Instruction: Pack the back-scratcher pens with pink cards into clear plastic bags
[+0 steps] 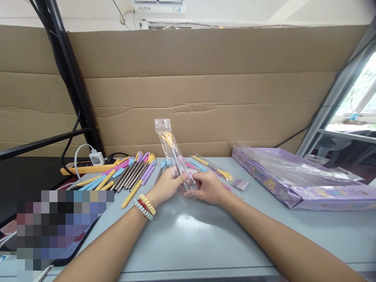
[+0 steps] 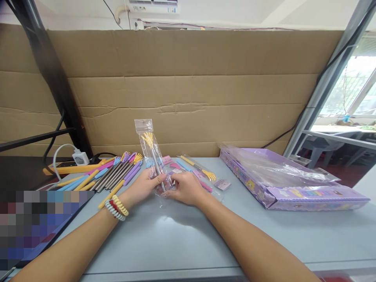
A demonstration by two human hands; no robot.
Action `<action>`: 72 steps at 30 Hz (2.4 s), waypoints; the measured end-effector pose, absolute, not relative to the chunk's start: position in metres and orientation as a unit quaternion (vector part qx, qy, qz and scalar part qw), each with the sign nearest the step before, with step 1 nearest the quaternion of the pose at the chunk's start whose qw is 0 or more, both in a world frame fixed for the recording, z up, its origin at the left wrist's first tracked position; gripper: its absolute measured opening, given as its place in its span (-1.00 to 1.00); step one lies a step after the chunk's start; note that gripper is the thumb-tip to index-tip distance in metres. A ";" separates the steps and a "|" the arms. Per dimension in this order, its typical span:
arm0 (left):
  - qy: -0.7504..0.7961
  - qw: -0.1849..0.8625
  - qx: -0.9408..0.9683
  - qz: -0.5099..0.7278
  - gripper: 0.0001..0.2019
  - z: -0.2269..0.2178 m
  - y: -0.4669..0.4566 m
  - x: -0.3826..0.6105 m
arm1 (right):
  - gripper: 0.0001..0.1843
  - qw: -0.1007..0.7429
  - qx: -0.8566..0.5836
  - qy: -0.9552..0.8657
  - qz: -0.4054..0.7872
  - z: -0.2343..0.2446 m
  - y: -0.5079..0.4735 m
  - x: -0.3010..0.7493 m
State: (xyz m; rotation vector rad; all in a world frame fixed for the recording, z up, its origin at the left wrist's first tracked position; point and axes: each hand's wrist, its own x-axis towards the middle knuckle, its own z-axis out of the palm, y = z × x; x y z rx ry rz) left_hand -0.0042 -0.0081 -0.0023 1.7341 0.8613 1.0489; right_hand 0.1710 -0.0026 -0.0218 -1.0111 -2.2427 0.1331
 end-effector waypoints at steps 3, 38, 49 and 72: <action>0.341 0.437 0.712 0.431 -0.70 0.000 -0.007 -0.006 | -0.60 0.323 -0.369 -0.869 0.068 -0.020 0.000 0.174; 0.381 0.398 0.725 0.413 -0.67 0.001 -0.005 -0.009 | -0.27 0.094 -0.616 -0.781 0.051 -0.023 0.022 0.194; 0.379 0.392 0.729 0.414 -0.67 0.003 -0.008 -0.009 | -0.28 0.113 -0.615 -0.779 0.042 -0.025 0.026 0.197; 0.361 0.439 0.714 0.407 -0.59 0.003 -0.010 -0.006 | -0.79 0.282 -0.620 -0.732 0.012 -0.015 0.020 0.193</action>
